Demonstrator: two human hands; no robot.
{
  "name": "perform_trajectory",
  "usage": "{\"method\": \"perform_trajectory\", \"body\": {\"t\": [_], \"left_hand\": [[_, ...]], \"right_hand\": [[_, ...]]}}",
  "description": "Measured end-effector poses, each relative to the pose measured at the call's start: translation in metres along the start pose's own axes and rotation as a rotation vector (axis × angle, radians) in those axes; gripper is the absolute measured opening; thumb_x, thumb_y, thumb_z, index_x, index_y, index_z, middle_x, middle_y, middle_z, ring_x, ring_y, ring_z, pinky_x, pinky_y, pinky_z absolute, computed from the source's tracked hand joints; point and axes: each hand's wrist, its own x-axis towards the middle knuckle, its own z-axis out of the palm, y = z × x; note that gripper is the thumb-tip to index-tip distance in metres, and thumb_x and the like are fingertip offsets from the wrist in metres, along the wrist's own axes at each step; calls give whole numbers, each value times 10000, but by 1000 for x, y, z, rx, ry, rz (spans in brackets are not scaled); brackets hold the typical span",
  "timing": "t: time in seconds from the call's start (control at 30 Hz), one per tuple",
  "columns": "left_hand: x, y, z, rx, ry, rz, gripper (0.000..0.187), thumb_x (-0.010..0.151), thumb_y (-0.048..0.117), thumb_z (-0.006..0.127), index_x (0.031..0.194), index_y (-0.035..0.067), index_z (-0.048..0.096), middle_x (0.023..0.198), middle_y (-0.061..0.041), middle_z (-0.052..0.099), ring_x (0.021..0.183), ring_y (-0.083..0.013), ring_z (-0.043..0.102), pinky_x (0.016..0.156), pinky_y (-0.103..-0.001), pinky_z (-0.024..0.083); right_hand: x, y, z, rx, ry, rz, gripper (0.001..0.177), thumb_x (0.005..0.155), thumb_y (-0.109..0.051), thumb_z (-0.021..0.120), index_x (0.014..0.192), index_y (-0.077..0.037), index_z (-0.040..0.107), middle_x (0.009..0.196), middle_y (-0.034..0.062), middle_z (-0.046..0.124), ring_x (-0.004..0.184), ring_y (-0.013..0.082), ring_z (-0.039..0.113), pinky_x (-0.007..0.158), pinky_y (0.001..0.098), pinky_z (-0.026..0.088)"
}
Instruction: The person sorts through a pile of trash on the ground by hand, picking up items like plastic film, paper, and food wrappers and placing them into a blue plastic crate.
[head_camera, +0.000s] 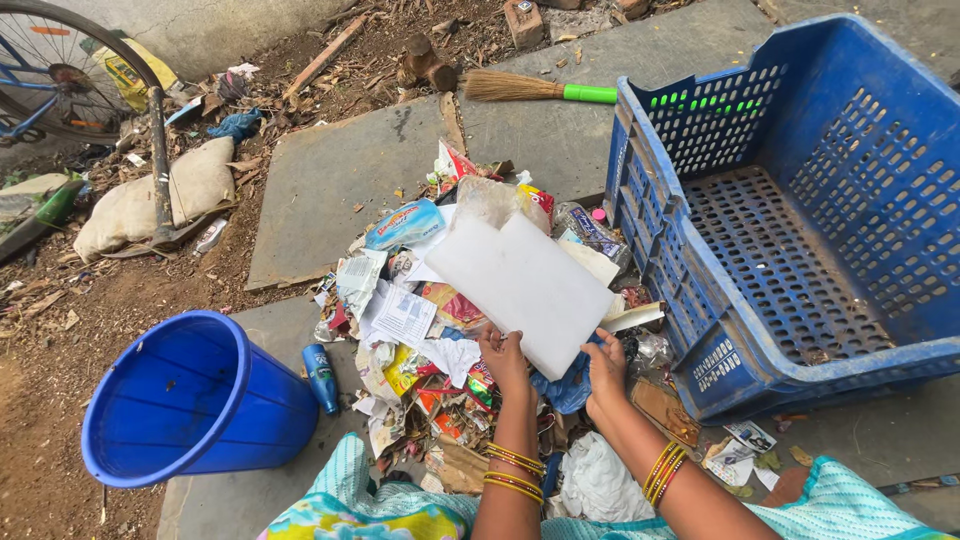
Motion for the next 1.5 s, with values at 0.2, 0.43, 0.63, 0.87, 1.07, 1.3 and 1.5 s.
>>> {"method": "perform_trajectory", "body": {"t": [0.2, 0.43, 0.63, 0.87, 1.07, 1.3, 1.5], "left_hand": [[5, -13, -6, 35, -27, -91, 774, 805, 27, 708, 1497, 67, 363, 1227, -170, 652, 908, -209, 608, 669, -306, 456], [1, -18, -7, 7, -69, -93, 806, 792, 29, 724, 1499, 63, 339, 1192, -158, 676, 974, -225, 662, 783, -339, 516], [-7, -12, 0, 156, -115, -36, 848, 809, 66, 790, 1528, 36, 341, 1144, -146, 636, 997, -216, 654, 822, -332, 536], [-3, -18, -3, 203, -138, 20, 552, 792, 106, 788, 1280, -63, 593, 1080, -152, 721, 915, -194, 695, 787, -314, 548], [-7, 12, 7, 133, -118, 79, 538, 791, 100, 790, 1260, -63, 583, 1063, -149, 723, 901, -187, 681, 782, -303, 539], [-33, 73, 28, 61, -72, 2, 590, 740, 137, 838, 1228, -32, 553, 992, -121, 694, 851, -200, 670, 710, -317, 530], [-54, 103, 47, 56, -132, 129, 601, 704, 150, 877, 1189, 4, 554, 993, -129, 683, 867, -190, 672, 750, -296, 552]], "right_hand": [[-19, -24, 1, -210, -100, 219, 632, 812, -224, 682, 1430, -226, 554, 1293, 20, 572, 1209, 185, 507, 954, 383, 382], [-47, -42, 12, -297, -253, 250, 618, 797, -244, 699, 1410, -247, 619, 1382, 59, 604, 1287, 193, 499, 990, 384, 394], [-62, -54, 15, -368, -287, 226, 593, 782, -175, 691, 1369, -254, 675, 1316, 132, 674, 1133, 192, 593, 958, 364, 425], [-60, -46, 13, -421, -373, 14, 496, 795, -152, 677, 1281, -190, 773, 1368, 129, 559, 1102, 251, 557, 952, 357, 430], [-82, -71, 30, -1043, -154, -327, 607, 790, -203, 737, 1369, -366, 655, 1609, 128, 266, 1437, 377, 280, 1176, 548, 269], [-115, -134, 52, -1246, -400, -691, 991, 589, -220, 892, 1470, -294, 444, 1582, 166, 228, 1465, 408, 201, 1146, 586, 224], [-133, -171, 62, -1159, -362, -935, 833, 691, -222, 859, 1445, -159, 510, 1429, 141, 534, 1319, 350, 503, 1075, 458, 449]]}}
